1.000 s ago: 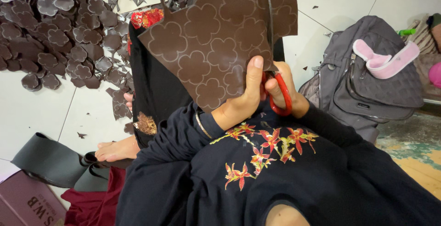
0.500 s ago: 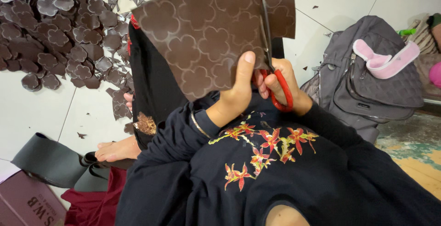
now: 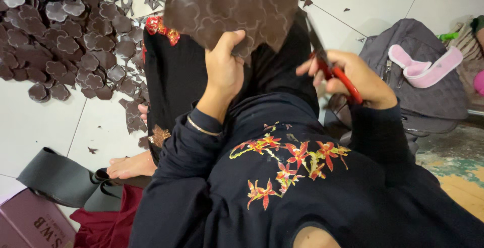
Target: The person sits on the floor and uses red-handled scissors to cut flower-shaped pieces from a brown patterned sheet. The cut shapes are placed on the floor to the left, and the process is repeated continuously.
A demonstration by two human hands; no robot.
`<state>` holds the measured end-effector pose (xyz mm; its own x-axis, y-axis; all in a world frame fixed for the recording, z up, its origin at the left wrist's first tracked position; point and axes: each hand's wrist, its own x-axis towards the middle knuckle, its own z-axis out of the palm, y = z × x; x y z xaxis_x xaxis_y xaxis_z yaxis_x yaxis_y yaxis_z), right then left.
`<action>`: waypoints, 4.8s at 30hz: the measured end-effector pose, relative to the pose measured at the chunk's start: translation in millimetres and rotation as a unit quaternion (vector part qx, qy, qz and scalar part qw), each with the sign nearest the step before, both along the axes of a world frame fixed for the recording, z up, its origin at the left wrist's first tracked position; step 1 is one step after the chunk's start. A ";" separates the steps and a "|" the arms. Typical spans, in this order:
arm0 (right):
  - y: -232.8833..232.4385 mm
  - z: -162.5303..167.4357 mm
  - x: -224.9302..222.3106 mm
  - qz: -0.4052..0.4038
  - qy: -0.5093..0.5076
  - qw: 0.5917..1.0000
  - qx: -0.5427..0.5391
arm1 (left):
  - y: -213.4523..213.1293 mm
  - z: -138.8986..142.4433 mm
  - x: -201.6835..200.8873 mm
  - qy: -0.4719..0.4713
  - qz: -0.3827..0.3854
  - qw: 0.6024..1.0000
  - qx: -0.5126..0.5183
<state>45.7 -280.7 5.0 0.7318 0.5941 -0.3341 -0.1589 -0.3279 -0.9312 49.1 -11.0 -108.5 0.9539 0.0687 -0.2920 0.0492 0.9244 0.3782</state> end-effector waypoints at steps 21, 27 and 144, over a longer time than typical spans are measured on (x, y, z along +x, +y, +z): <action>49.9 -62.7 9.3 -0.333 -0.060 0.939 0.059 | -26.5 -23.5 15.0 -0.074 -0.228 0.964 0.117; 21.3 -62.7 0.5 -0.181 -0.112 0.975 -0.058 | -21.0 -4.0 10.5 -0.079 -0.085 0.977 0.181; 17.9 18.0 -31.9 -0.045 -0.109 0.990 -0.078 | -21.6 62.4 -23.0 -0.022 -0.117 0.988 0.094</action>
<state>13.8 -262.9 23.0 0.8440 0.4772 -0.2449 0.0048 -0.4633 -0.8862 26.1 -32.6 -46.1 0.9618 -0.1059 -0.2524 0.2323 0.8032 0.5485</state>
